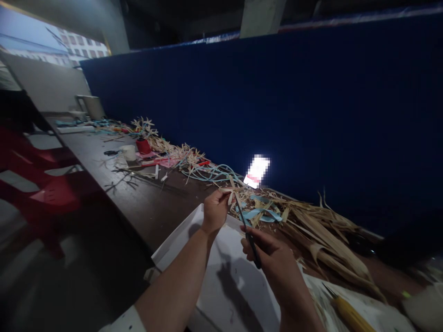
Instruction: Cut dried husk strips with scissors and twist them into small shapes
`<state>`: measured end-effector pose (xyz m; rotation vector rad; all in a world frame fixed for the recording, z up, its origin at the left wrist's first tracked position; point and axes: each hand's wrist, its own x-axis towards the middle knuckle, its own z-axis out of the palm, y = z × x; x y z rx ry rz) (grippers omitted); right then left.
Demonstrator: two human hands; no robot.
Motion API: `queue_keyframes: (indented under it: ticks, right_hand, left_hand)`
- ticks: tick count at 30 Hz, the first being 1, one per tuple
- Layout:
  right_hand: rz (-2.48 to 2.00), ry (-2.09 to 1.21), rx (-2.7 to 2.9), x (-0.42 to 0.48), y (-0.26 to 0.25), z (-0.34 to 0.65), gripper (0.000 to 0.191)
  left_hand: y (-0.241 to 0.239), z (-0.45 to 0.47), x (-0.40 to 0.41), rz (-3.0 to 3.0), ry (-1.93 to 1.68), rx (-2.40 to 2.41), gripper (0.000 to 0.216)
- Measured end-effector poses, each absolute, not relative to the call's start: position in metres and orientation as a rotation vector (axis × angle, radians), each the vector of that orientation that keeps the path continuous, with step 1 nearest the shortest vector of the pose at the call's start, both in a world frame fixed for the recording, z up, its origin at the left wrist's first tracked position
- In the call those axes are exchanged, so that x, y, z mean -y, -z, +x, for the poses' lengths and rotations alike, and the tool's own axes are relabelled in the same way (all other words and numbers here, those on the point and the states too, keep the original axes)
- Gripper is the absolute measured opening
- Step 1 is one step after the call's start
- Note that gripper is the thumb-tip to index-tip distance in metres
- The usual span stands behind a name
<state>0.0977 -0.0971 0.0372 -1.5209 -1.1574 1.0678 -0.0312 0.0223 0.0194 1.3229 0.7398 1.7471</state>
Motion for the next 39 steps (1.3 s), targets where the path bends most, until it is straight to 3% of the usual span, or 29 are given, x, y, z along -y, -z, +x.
queue_keyframes:
  ticks: [39]
  right_hand:
    - [-1.493, -1.160, 1.278, 0.098, -0.040, 0.092, 0.048]
  left_hand:
    - [-0.016, -0.034, -0.027, 1.353, -1.888, -0.848, 0.016]
